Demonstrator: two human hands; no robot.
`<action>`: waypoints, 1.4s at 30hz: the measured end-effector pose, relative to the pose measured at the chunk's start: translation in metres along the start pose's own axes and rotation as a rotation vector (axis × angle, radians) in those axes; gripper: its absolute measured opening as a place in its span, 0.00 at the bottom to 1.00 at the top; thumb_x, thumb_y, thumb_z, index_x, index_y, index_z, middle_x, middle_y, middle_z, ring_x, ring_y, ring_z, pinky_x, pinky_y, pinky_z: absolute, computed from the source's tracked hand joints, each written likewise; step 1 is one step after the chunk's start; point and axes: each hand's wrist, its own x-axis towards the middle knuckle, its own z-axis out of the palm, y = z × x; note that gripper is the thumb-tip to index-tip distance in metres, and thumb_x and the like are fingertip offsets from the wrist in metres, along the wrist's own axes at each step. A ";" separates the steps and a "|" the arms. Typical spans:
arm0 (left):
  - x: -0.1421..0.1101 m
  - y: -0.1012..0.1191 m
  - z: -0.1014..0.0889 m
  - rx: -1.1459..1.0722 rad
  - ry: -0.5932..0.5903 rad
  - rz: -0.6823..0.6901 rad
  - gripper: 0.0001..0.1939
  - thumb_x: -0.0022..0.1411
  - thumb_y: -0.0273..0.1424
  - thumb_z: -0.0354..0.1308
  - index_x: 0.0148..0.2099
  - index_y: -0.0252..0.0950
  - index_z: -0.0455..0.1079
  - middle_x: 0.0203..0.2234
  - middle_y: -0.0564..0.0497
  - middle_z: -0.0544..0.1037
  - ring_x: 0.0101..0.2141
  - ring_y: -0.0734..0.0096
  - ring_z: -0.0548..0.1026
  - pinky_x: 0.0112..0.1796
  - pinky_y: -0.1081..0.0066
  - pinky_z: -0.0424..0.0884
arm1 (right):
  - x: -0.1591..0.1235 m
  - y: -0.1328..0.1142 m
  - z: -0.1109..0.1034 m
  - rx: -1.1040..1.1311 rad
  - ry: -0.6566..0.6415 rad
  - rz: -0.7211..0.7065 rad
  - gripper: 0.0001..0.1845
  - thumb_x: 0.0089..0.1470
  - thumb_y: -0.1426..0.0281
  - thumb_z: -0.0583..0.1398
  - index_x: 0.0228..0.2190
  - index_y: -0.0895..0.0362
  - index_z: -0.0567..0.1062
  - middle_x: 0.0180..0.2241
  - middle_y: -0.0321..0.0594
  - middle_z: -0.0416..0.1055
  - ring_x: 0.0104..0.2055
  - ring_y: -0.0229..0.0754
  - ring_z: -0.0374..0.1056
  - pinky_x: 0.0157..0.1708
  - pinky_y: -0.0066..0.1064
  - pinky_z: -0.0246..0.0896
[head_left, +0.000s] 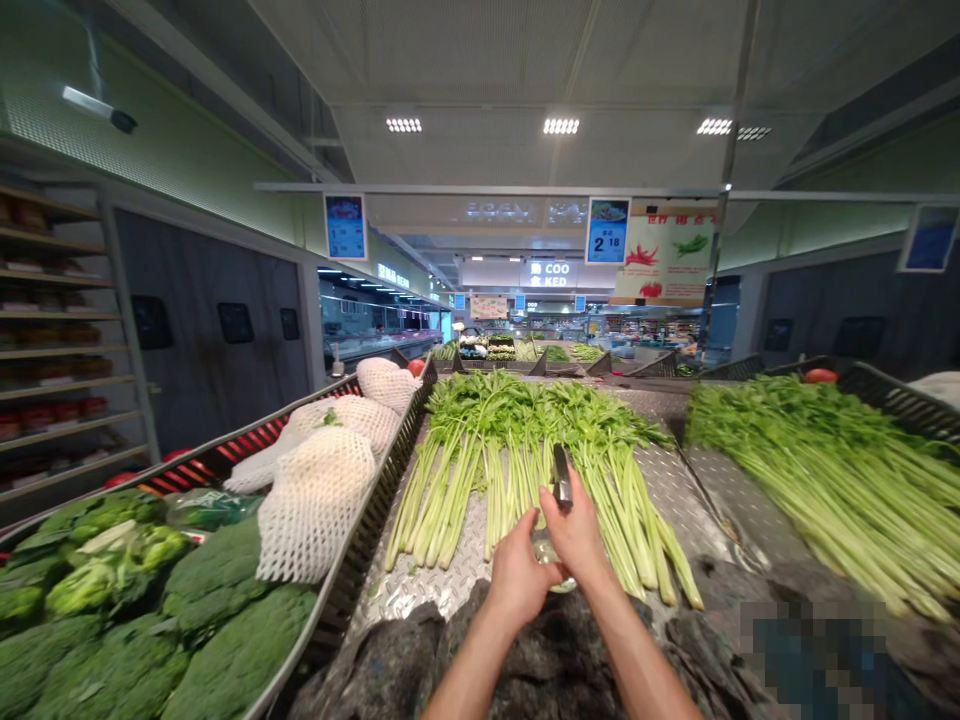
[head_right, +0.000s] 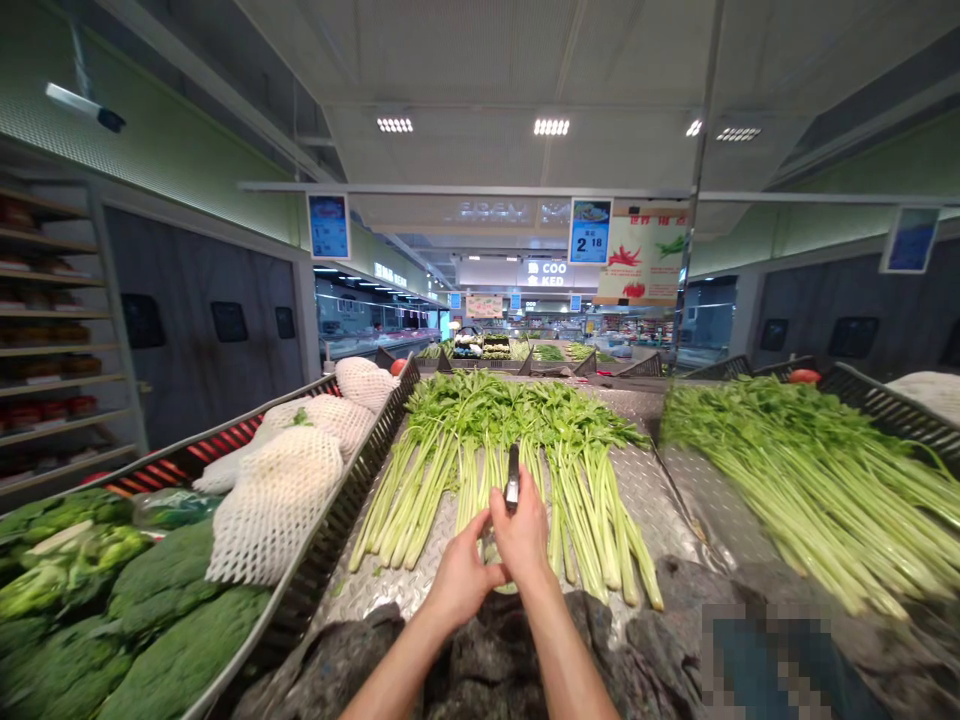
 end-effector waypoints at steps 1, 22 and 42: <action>0.000 0.001 0.000 0.002 0.001 -0.001 0.38 0.36 0.28 0.59 0.53 0.33 0.54 0.45 0.47 0.67 0.45 0.63 0.65 0.44 0.71 0.60 | 0.000 0.000 0.000 0.000 0.000 0.001 0.23 0.43 0.62 0.52 0.41 0.59 0.65 0.31 0.41 0.69 0.32 0.41 0.65 0.30 0.30 0.58; 0.000 0.007 0.014 0.018 -0.024 0.028 0.37 0.36 0.30 0.60 0.52 0.37 0.55 0.43 0.49 0.69 0.43 0.63 0.66 0.43 0.69 0.61 | 0.003 0.017 -0.012 -0.032 -0.028 0.018 0.25 0.43 0.61 0.51 0.43 0.61 0.62 0.35 0.45 0.68 0.33 0.42 0.64 0.32 0.32 0.58; 0.005 0.008 0.019 0.014 -0.046 0.036 0.38 0.38 0.32 0.59 0.54 0.36 0.52 0.45 0.48 0.67 0.45 0.64 0.65 0.44 0.71 0.60 | 0.005 0.019 -0.015 -0.039 0.010 -0.017 0.25 0.44 0.62 0.51 0.45 0.60 0.61 0.35 0.45 0.67 0.35 0.43 0.63 0.36 0.35 0.57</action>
